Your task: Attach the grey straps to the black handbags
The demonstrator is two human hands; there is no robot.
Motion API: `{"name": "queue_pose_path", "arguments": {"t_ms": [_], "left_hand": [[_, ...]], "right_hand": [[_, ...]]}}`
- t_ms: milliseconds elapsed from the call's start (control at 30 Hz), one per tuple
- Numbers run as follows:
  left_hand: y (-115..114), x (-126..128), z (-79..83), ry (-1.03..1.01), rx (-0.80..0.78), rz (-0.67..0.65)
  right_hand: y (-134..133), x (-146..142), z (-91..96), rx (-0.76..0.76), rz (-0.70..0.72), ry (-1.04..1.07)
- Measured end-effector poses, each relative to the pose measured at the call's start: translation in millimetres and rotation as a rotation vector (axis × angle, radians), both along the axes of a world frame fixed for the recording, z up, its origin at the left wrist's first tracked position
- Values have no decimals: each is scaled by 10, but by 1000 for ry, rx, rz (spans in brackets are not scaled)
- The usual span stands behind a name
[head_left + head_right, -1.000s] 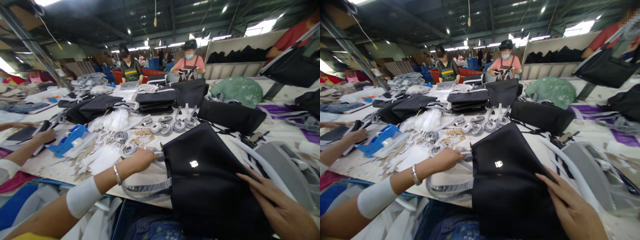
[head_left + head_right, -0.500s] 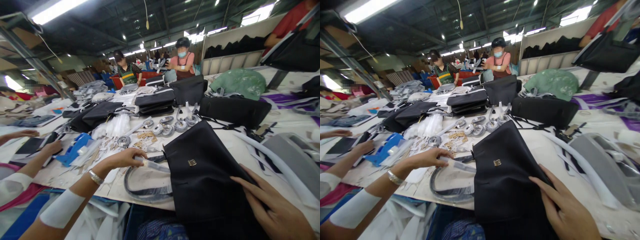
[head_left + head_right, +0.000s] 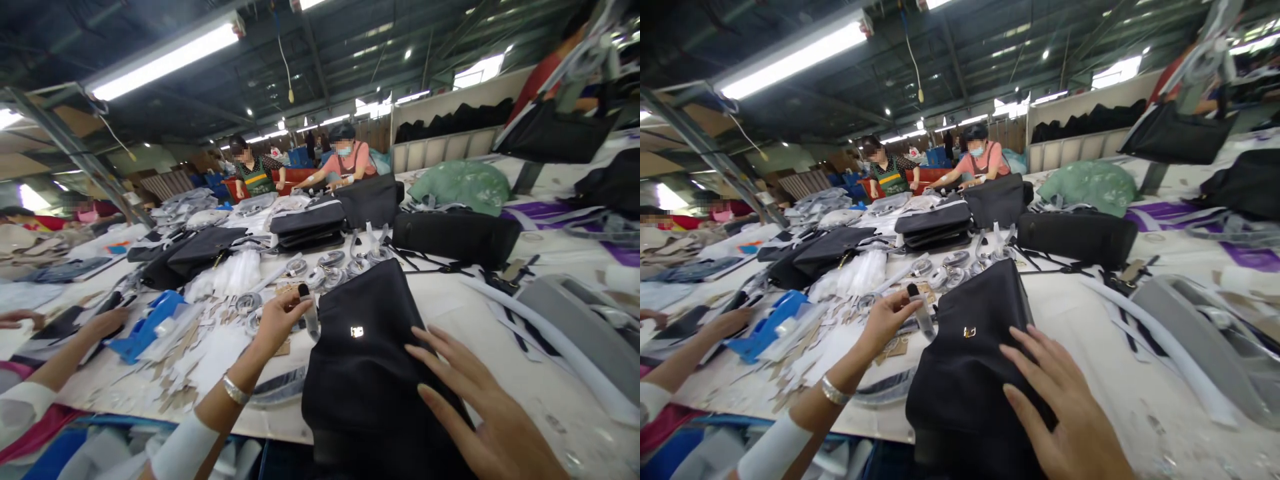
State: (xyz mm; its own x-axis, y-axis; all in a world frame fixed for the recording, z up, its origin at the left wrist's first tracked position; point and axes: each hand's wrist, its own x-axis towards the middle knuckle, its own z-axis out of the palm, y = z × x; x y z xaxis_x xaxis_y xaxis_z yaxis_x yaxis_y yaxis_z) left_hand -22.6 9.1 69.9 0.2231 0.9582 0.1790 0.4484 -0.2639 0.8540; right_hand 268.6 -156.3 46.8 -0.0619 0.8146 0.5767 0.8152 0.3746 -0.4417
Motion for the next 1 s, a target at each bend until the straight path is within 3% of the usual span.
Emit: {"name": "queue_pose_path", "arguments": {"t_ms": [100,167,267,367,800,1000], "left_hand": [[-24,143,-81,-8,17,-40],[-57,218,-133,-14,27,-55],[-103,288,-198,-8,58,-45],[-116,310,-249,-5,86,-10],[-84,224,-663,-142,-24,-72],[-81,129,-866,-93,-38,-55]], "right_hand": [[397,-86,404,-3,117,59],[755,-247,549,-75,245,100],[1265,-550,555,-127,400,100],[1569,-760,487,-124,480,72],[1620,-806,411,-72,374,273],[1639,-833,385,15,317,345]]}}
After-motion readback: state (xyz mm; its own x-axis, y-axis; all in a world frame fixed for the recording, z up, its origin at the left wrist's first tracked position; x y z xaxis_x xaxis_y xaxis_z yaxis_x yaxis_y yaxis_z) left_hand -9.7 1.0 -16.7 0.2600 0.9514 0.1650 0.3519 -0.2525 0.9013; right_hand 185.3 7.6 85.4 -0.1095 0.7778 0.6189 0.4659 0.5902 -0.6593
